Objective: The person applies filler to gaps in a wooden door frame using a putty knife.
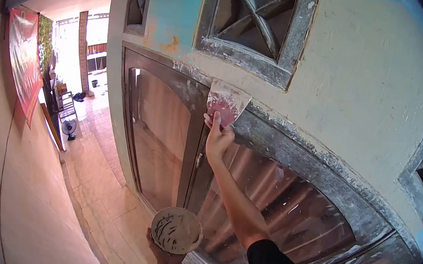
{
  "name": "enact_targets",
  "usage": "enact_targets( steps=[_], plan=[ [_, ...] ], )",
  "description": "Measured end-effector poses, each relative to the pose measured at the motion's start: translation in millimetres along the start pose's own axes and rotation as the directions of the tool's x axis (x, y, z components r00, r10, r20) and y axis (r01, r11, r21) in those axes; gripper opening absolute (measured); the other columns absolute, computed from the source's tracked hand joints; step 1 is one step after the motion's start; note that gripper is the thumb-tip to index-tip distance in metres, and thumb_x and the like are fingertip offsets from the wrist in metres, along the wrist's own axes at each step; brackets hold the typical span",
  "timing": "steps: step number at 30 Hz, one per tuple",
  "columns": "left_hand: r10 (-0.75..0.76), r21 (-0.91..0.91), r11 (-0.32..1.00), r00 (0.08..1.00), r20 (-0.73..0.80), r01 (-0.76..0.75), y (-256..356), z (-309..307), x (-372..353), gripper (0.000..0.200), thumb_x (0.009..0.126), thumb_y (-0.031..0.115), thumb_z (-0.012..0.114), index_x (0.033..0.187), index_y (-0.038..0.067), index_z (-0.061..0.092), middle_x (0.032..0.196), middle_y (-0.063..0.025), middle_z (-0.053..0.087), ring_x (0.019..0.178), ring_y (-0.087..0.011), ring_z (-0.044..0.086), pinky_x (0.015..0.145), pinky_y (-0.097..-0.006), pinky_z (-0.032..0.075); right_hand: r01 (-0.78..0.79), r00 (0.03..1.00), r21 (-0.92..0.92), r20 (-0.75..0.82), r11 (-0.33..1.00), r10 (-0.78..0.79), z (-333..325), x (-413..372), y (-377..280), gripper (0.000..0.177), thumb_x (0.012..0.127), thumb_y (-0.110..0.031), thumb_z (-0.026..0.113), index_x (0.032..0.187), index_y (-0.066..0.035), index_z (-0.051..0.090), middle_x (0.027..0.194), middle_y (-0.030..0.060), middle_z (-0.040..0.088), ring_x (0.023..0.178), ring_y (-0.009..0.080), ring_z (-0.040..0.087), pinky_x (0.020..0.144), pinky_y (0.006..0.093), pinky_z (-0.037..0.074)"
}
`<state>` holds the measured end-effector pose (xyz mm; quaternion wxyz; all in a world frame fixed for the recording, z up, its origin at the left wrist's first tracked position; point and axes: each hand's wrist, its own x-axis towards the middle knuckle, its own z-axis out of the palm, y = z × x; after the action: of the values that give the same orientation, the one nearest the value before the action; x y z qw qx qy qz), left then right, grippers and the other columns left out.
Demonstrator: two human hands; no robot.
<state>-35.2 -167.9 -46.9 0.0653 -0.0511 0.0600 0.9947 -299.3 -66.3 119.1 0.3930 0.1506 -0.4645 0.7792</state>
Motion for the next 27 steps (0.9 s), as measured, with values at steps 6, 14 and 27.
enact_targets(
  steps=[6,14,27],
  plan=[
    [0.021,0.054,0.998,1.0,0.017,-0.022,-1,9,-2,0.074,0.08,0.066,0.036,0.132,0.013,0.042,0.132,-0.0132,0.042,0.12,-0.0349,0.04,0.097,-0.0559,0.034,0.081,0.997,-0.08,0.023,0.993,-0.08,15,30,-13,0.022,0.09,-0.01,0.056,0.09,0.012,0.06,0.086,0.0116,0.064,0.077,0.0207,0.067,0.065,0.0287,0.056],
    [0.003,0.047,0.999,0.999,0.036,-0.005,-2,5,-5,0.077,0.079,0.067,0.039,0.132,0.011,0.041,0.132,-0.0137,0.042,0.118,-0.0357,0.041,0.097,-0.0562,0.034,0.07,0.997,-0.097,0.025,0.993,-0.068,10,9,-16,0.023,0.091,-0.01,0.055,0.092,0.012,0.061,0.085,0.0115,0.066,0.075,0.0186,0.067,0.063,0.0266,0.056],
    [-0.019,0.085,0.996,0.999,0.031,0.016,-2,19,-10,0.077,0.079,0.068,0.036,0.132,0.012,0.042,0.132,-0.0124,0.043,0.119,-0.0344,0.04,0.096,-0.0553,0.034,0.122,0.992,-0.163,0.064,0.979,-0.113,19,25,-20,0.022,0.091,-0.01,0.054,0.093,0.01,0.062,0.083,0.0106,0.066,0.073,0.0202,0.068,0.056,0.027,0.056]
  ],
)
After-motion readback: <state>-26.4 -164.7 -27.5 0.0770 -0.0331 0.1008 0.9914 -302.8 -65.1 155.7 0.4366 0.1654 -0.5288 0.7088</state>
